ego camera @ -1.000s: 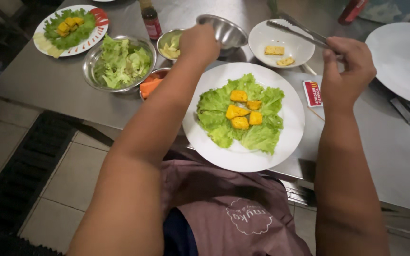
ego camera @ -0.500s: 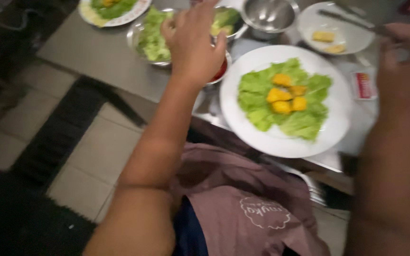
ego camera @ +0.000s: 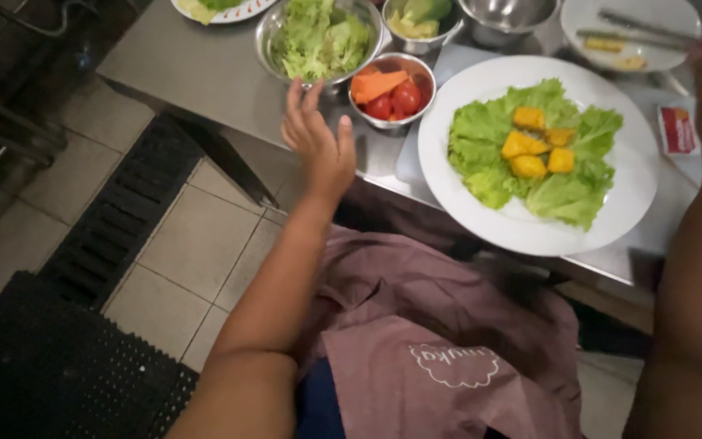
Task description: The person arranges lettuce leaves on plates and then uses tongs and hands to place pieces of cooked egg, avocado, tomatoes, and carrots on top.
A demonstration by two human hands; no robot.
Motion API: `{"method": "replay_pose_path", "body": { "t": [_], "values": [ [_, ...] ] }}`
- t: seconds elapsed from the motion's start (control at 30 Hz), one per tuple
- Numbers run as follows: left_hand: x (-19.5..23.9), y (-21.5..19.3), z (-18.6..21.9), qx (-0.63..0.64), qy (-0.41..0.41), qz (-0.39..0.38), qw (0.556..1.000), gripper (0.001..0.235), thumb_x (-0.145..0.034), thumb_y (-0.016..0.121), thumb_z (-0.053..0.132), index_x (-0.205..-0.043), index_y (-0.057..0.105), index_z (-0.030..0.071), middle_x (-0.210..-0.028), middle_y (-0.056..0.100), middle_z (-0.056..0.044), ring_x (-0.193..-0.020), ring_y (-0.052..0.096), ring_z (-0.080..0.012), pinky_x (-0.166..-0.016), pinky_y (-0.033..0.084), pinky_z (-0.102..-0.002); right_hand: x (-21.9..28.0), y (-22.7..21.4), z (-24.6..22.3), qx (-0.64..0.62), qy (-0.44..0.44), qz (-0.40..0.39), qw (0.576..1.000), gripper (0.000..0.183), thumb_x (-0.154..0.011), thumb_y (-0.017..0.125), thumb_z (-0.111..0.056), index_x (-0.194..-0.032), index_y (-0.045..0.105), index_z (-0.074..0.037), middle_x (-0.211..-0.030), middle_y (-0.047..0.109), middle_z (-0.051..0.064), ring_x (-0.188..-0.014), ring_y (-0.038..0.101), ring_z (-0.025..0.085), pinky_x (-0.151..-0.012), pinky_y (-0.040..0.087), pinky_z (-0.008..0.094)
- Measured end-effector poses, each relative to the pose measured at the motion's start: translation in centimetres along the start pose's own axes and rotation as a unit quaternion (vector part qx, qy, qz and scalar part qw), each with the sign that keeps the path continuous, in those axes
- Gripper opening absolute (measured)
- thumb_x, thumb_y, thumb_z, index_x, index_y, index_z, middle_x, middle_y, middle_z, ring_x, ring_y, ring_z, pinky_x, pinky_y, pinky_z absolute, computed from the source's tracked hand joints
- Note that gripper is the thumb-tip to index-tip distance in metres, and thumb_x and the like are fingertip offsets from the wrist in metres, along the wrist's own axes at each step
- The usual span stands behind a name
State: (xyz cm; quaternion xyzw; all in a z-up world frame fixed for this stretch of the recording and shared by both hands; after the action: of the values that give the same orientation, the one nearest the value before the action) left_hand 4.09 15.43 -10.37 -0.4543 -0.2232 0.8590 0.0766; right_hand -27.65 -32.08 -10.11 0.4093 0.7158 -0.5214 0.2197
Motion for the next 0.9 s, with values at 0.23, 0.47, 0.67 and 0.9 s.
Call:
{"method": "replay_pose_path", "body": {
  "t": [0.23, 0.47, 0.67, 0.9],
  "values": [
    [0.0, 1.5, 0.7, -0.027, -0.025, 0.058, 0.998, 0.061, -0.095, 0.064, 0.017, -0.151, 0.04, 0.01, -0.163, 0.034, -0.019, -0.153, 0.032, -0.0402, -0.128, 0.018, -0.062, -0.5, -1.6, -5.7, -0.056, 0.102, 0.024, 0.993, 0.014, -0.104, 0.073, 0.001, -0.107, 0.06, 0.001, -0.105, 0.071, 0.009, -0.093, 0.069, 0.013, -0.086, 0.056, 0.024],
    [0.1, 1.2, 0.7, -0.032, -0.024, 0.035, 0.999, 0.06, -0.096, 0.063, 0.017, -0.151, 0.041, 0.01, -0.165, 0.029, -0.021, -0.155, 0.028, -0.0411, -0.129, 0.014, -0.064, -1.5, -1.9, -5.6, -0.298, 0.252, 0.131, 0.911, 0.018, -0.102, 0.07, 0.004, -0.109, 0.054, 0.002, -0.111, 0.07, 0.013, -0.087, 0.072, 0.018, -0.085, 0.068, 0.032],
    [-1.9, -0.2, 1.7, 0.058, 0.007, 0.044, 0.997, 0.054, -0.105, 0.059, 0.02, -0.154, 0.037, 0.01, -0.171, 0.022, -0.021, -0.162, 0.02, -0.0375, -0.127, 0.006, -0.062, -1.5, -2.0, -5.1, -0.36, 0.36, 0.127, 0.851, 0.017, -0.1, 0.061, -0.005, -0.117, 0.056, -0.007, -0.1, 0.065, 0.002, -0.075, 0.07, 0.012, -0.07, 0.065, 0.024],
    [-13.5, 1.1, 4.2, 0.098, 0.088, 0.05, 0.99, 0.05, -0.107, 0.062, 0.022, -0.153, 0.045, 0.013, -0.165, 0.02, -0.018, -0.157, 0.02, -0.0296, -0.129, 0.002, -0.057, -0.2, -3.3, -2.0, -0.44, 0.363, 0.05, 0.82, 0.032, -0.121, 0.053, -0.004, -0.149, 0.055, 0.013, -0.122, 0.067, 0.016, -0.11, 0.07, 0.019, -0.103, 0.063, 0.028]
  ]
}}
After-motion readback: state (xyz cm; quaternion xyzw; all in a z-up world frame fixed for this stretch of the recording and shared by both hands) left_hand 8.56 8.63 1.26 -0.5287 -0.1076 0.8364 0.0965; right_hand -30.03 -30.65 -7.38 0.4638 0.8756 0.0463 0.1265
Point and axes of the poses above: each hand's wrist, its own x-axis away from the middle knuckle, its own y-axis out of the palm, z = x × y, the point moved 2 cm from there along -x, towards the middle knuckle
